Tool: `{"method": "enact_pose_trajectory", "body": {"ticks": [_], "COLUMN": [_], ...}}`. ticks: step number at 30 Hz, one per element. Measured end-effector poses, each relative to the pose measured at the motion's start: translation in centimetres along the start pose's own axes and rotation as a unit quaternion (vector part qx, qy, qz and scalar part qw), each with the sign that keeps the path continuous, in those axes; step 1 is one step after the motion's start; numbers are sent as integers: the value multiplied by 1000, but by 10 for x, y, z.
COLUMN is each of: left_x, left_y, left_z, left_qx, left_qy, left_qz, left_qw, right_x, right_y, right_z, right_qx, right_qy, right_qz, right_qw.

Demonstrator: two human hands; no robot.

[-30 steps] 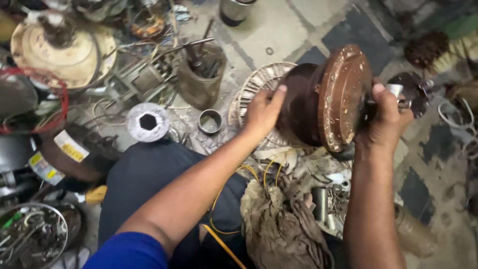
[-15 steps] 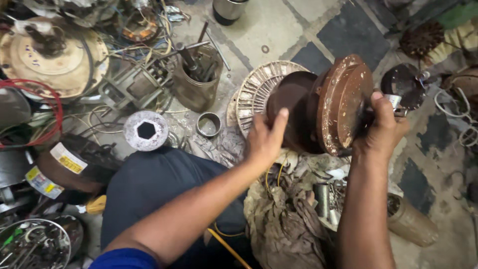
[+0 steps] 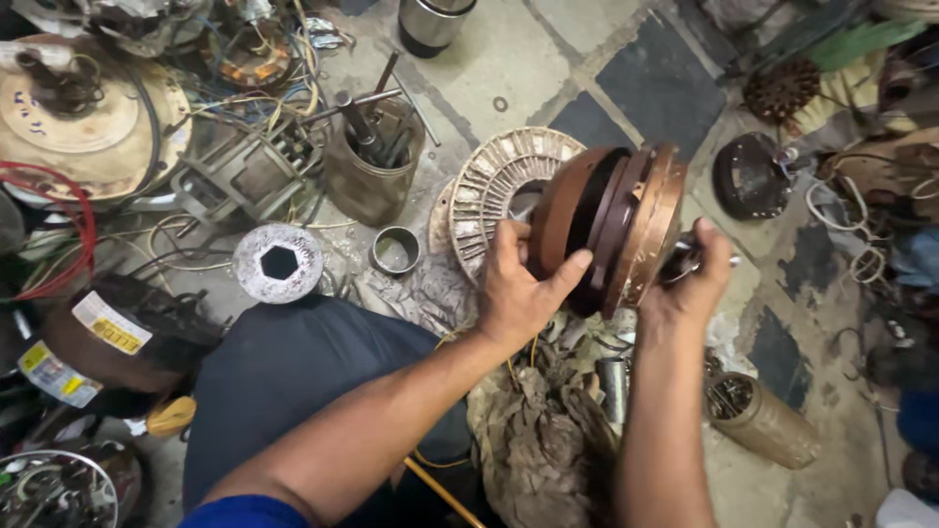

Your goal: The person sits on the floor and uses a screwdriver to manipulate a yellow wire on a copper motor rotor. They then pick up a metal plate, wipe it with a cloth, and place it onto the rotor assembly, adjusting the components by hand.

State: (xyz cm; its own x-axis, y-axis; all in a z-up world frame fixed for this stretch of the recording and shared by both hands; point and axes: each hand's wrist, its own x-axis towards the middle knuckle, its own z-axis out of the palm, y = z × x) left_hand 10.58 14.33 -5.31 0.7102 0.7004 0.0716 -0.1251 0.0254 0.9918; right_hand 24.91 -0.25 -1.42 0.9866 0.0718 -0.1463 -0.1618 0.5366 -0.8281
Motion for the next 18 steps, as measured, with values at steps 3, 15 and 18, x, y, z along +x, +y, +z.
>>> {"method": "enact_pose_trajectory", "body": {"ticks": [3, 15, 18], "left_x": [7, 44, 40], "left_y": [-32, -102, -76], "left_z": [5, 48, 38], "left_qx": [-42, -123, -57], "left_qy": [-49, -125, -129], "left_qz": [-30, -216, -202], "left_qw": [997, 961, 969], "right_x": [-5, -28, -32], "right_y": [12, -15, -19], "right_z": [-12, -12, -12], "right_qx": [11, -203, -242], "right_qy": [12, -42, 2], "right_qz": [5, -121, -129], "right_qw": [1000, 971, 962]}}
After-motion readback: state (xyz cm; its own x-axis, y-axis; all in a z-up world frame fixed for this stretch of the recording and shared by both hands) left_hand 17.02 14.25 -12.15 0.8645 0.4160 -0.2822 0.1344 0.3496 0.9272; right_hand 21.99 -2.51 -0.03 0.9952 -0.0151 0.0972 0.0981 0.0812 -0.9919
